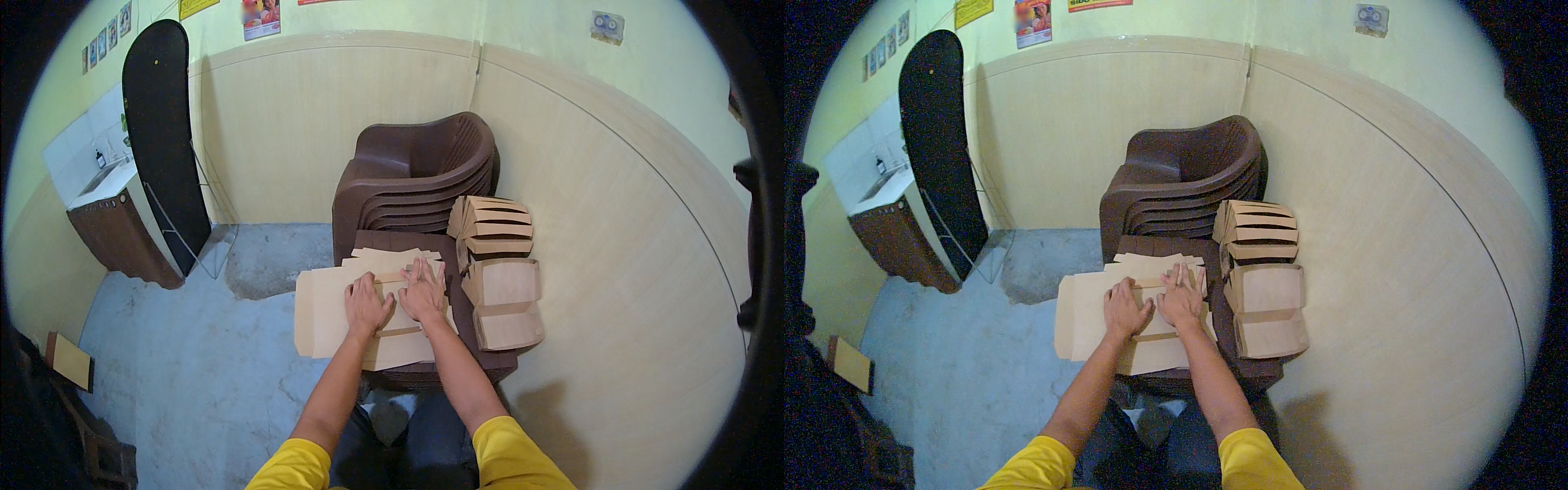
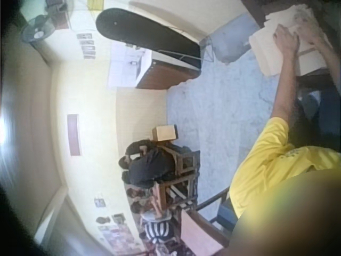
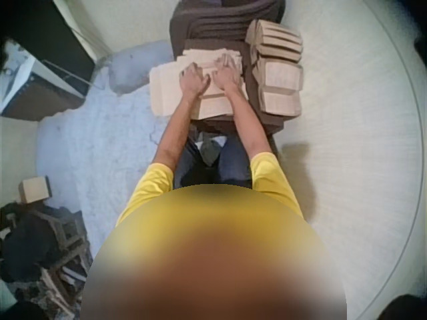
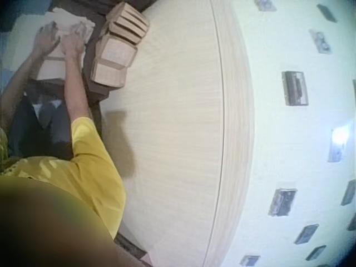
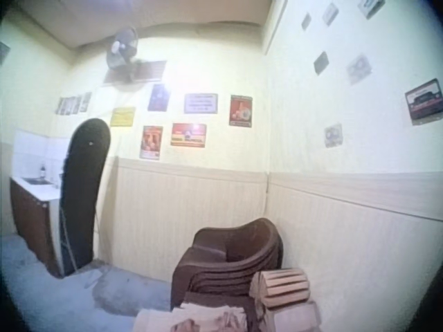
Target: The person folds flat cardboard sheets into small rectangular boxes by hand. They repeatedly pick up a sheet, fold the sides, tuck flaps, and place the finished box into a growing stack on the right side of the table.
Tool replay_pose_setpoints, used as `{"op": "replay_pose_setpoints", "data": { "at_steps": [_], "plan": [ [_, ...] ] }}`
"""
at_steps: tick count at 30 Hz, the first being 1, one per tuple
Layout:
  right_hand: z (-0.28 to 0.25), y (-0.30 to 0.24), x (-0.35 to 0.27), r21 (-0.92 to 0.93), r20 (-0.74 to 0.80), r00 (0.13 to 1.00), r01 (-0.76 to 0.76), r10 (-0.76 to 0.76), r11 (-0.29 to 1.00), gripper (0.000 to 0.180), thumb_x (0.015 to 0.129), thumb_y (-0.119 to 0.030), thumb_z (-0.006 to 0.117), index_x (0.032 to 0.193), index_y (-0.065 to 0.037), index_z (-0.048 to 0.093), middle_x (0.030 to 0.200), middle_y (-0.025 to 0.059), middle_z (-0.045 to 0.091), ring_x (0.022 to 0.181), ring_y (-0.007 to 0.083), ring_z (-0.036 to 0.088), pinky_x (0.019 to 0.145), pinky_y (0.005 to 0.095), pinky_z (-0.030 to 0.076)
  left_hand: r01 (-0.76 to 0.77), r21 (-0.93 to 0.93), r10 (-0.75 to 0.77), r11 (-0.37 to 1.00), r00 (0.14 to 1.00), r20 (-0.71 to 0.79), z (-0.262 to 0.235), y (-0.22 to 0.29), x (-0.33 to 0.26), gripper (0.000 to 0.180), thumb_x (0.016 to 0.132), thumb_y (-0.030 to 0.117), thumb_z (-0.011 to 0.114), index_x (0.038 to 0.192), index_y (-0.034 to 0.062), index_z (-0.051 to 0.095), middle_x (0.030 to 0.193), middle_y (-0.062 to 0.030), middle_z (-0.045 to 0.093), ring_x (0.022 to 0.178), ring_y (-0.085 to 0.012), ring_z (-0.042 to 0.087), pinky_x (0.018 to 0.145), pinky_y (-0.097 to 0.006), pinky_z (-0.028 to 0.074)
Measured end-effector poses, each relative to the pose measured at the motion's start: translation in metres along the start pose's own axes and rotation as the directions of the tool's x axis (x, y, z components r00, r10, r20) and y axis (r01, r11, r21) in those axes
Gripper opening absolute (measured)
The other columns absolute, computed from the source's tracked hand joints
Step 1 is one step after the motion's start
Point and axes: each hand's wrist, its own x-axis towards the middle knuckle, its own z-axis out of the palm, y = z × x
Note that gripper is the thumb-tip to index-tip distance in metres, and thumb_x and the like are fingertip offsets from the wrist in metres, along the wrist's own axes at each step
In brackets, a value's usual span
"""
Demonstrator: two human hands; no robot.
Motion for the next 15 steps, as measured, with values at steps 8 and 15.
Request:
{"op": "replay_pose_setpoints", "data": {
  "at_steps": [8,15],
  "plan": [
    [-0.032,0.007,-0.014,0.260,0.046,0.991,0.107,-0.123,0.960,0.086,0.101,-0.045,0.063,0.170,-0.008,0.028,0.169,0.0167,0.045,0.165,0.0344,0.024,0.132,0.0664,0.004,0.082,0.015,-0.084,0.996,0.988,0.127,-0.004,0.008,0.010,0.068,0.087,0.041,0.080,0.139,0.0054,0.056,0.138,-0.0163,0.064,0.140,-0.0328,0.053,0.115,-0.050,0.040],
    [-0.063,0.028,-0.081,0.384,0.152,0.955,0.179,-0.253,0.906,0.092,0.093,-0.054,0.073,0.165,-0.009,0.040,0.166,0.0192,0.048,0.160,0.0382,0.035,0.131,0.0588,0.025,0.101,-0.483,0.061,0.870,0.949,0.308,0.005,-0.008,0.041,0.057,0.092,0.030,0.076,0.140,0.0030,0.061,0.145,-0.0228,0.064,0.138,-0.0425,0.058,0.118,-0.048,0.044]
  ]
}}
